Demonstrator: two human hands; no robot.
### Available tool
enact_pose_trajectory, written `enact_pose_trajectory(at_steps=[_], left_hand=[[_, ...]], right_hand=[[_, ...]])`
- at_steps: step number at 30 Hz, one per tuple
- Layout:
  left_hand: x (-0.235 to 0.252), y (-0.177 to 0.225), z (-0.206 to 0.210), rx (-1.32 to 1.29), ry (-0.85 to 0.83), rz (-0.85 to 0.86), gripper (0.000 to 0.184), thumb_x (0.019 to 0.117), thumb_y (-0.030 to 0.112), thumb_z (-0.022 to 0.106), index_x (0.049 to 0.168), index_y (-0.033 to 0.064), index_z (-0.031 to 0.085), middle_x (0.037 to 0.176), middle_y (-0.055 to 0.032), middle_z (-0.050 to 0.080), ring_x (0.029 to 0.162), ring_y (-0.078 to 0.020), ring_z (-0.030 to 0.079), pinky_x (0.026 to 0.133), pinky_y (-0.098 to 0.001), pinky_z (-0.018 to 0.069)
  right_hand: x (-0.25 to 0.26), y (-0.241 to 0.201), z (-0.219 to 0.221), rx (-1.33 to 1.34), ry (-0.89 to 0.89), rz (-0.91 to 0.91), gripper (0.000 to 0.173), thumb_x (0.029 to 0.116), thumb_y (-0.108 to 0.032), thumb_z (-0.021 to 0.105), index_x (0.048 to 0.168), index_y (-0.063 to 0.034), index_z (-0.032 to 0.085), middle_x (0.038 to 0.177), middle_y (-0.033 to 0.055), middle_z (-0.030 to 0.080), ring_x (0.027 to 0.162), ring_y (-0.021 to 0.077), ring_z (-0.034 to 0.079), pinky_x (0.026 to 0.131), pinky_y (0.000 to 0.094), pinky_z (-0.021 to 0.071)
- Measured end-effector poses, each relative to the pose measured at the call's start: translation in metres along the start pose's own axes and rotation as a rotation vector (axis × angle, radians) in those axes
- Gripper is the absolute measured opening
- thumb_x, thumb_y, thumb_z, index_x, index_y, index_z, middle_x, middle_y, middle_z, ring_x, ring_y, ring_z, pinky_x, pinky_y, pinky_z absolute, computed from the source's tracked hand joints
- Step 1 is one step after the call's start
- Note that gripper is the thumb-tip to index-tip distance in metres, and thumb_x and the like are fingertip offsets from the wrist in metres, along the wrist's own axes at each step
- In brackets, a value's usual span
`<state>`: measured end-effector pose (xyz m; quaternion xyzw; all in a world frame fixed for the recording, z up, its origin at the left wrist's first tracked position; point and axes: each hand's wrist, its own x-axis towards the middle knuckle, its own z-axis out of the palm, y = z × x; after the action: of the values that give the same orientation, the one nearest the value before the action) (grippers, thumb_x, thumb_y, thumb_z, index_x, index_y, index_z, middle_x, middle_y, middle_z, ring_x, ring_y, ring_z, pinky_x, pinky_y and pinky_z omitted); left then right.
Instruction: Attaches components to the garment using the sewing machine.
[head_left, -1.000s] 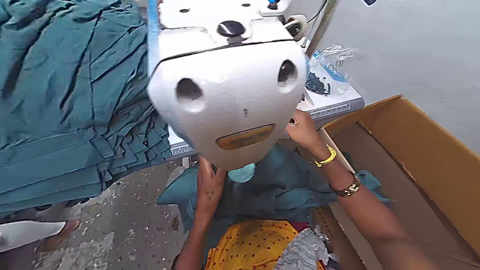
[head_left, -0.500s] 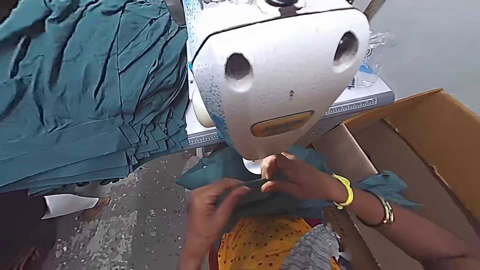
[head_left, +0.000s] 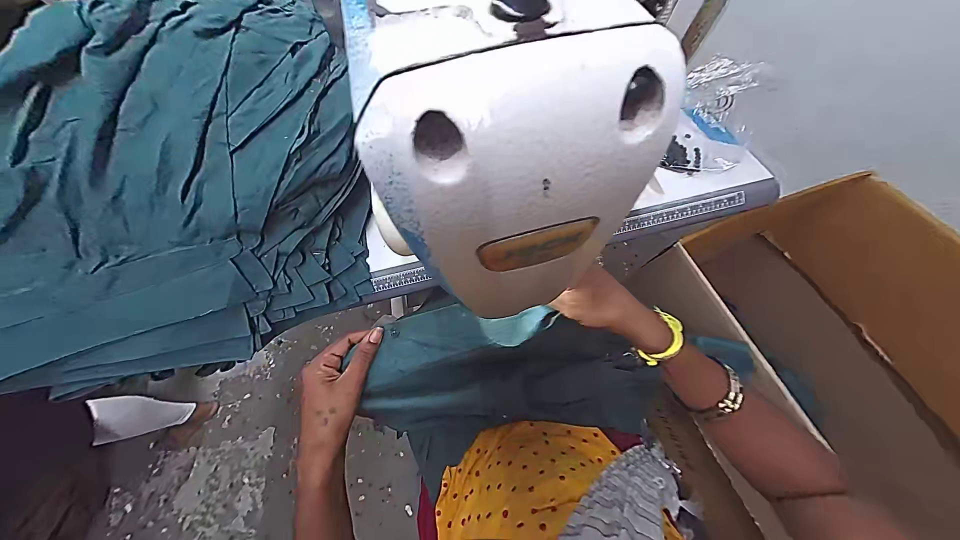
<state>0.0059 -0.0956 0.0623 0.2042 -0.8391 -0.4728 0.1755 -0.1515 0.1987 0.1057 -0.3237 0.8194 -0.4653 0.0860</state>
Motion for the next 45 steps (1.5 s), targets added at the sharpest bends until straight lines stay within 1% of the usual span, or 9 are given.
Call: enact_pose_trajectory(at_steps=[5, 11, 14, 16, 19, 26, 38, 41, 45], left_hand=[[0.011, 0.026, 0.012, 0.019, -0.040, 0.163, 0.025, 0.0977, 0.032, 0.062, 0.095, 0.0109, 0.075, 0.088, 0.0090, 0.071, 0.078, 0.0083, 0.063, 0.072, -0.0127, 0.0517], [0.015, 0.023, 0.024, 0.111, -0.062, 0.210, 0.027, 0.0970, 0.033, 0.061, 0.093, 0.0105, 0.075, 0.084, 0.0078, 0.070, 0.075, 0.0092, 0.061, 0.070, -0.0140, 0.0493], [0.010, 0.012, 0.038, 0.305, -0.011, 0.308, 0.039, 0.0983, 0.040, 0.056, 0.094, 0.0070, 0.076, 0.085, -0.0066, 0.072, 0.078, -0.0142, 0.067, 0.071, -0.0399, 0.0509], [0.010, 0.010, 0.051, 0.332, -0.065, 0.416, 0.043, 0.1027, 0.037, 0.050, 0.106, 0.0020, 0.074, 0.102, -0.0177, 0.072, 0.099, -0.0341, 0.069, 0.087, -0.0542, 0.0517], [0.005, 0.028, 0.071, 0.124, -0.272, 0.339, 0.056, 0.1070, 0.042, 0.041, 0.135, -0.0025, 0.059, 0.131, -0.0179, 0.063, 0.127, -0.0220, 0.058, 0.110, -0.0396, 0.0444], [-0.005, 0.062, 0.094, -0.137, -0.238, 0.005, 0.052, 0.1029, 0.025, 0.045, 0.140, -0.0117, 0.043, 0.118, -0.0162, 0.061, 0.105, -0.0041, 0.059, 0.093, -0.0205, 0.0477], [0.000, 0.053, 0.104, -0.291, -0.199, 0.063, 0.056, 0.1014, 0.027, 0.048, 0.142, -0.0103, 0.039, 0.115, -0.0084, 0.059, 0.094, 0.0009, 0.060, 0.083, -0.0143, 0.0500], [-0.002, 0.054, 0.102, -0.186, -0.169, 0.088, 0.043, 0.1011, 0.029, 0.049, 0.125, -0.0072, 0.052, 0.104, -0.0070, 0.061, 0.089, -0.0037, 0.060, 0.080, -0.0208, 0.0505], [-0.038, 0.072, 0.078, 0.107, -0.183, 0.548, 0.035, 0.0984, 0.030, 0.058, 0.073, 0.0059, 0.063, 0.056, -0.0033, 0.054, 0.049, -0.0134, 0.055, 0.045, -0.0312, 0.0453]], right_hand=[[-0.013, 0.026, -0.026, -0.098, 0.079, 0.062, 0.019, 0.0965, -0.027, 0.068, 0.102, -0.0109, 0.058, 0.066, -0.0085, 0.050, 0.060, 0.0014, 0.050, 0.060, 0.0248, 0.0450], [-0.034, 0.074, -0.051, -0.300, 0.163, 0.003, 0.036, 0.0929, -0.040, 0.070, 0.099, -0.0051, 0.064, 0.063, -0.0045, 0.048, 0.067, 0.0115, 0.051, 0.086, 0.0482, 0.0411], [-0.049, 0.120, -0.087, -0.556, 0.185, 0.252, 0.042, 0.0939, -0.041, 0.071, 0.096, 0.0008, 0.066, 0.060, 0.0102, 0.054, 0.062, 0.0293, 0.056, 0.080, 0.0589, 0.0439], [-0.049, 0.127, -0.090, -0.696, 0.206, 0.391, 0.033, 0.0976, -0.031, 0.071, 0.100, 0.0018, 0.069, 0.078, 0.0212, 0.068, 0.080, 0.0421, 0.068, 0.091, 0.0679, 0.0424], [-0.030, 0.111, -0.075, -0.699, 0.405, 0.123, 0.018, 0.0994, -0.015, 0.065, 0.103, -0.0005, 0.075, 0.098, 0.0192, 0.074, 0.094, 0.0385, 0.071, 0.091, 0.0625, 0.0511], [0.013, 0.094, -0.060, -0.766, 0.464, -0.118, 0.021, 0.0988, -0.014, 0.067, 0.112, 0.0008, 0.074, 0.111, 0.0235, 0.068, 0.102, 0.0408, 0.068, 0.081, 0.0519, 0.0573], [0.012, 0.115, -0.074, -0.660, 0.434, -0.189, 0.015, 0.0944, -0.006, 0.071, 0.107, 0.0009, 0.074, 0.113, 0.0226, 0.067, 0.108, 0.0405, 0.065, 0.091, 0.0523, 0.0551], [0.012, 0.107, -0.075, -0.471, 0.447, -0.153, 0.012, 0.0945, -0.003, 0.069, 0.103, 0.0040, 0.073, 0.110, 0.0235, 0.068, 0.100, 0.0369, 0.067, 0.088, 0.0485, 0.0566], [0.002, 0.046, -0.049, -0.469, 0.454, -0.271, 0.011, 0.0924, -0.007, 0.069, 0.094, 0.0042, 0.071, 0.091, 0.0177, 0.069, 0.075, 0.0256, 0.068, 0.068, 0.0406, 0.0572]])
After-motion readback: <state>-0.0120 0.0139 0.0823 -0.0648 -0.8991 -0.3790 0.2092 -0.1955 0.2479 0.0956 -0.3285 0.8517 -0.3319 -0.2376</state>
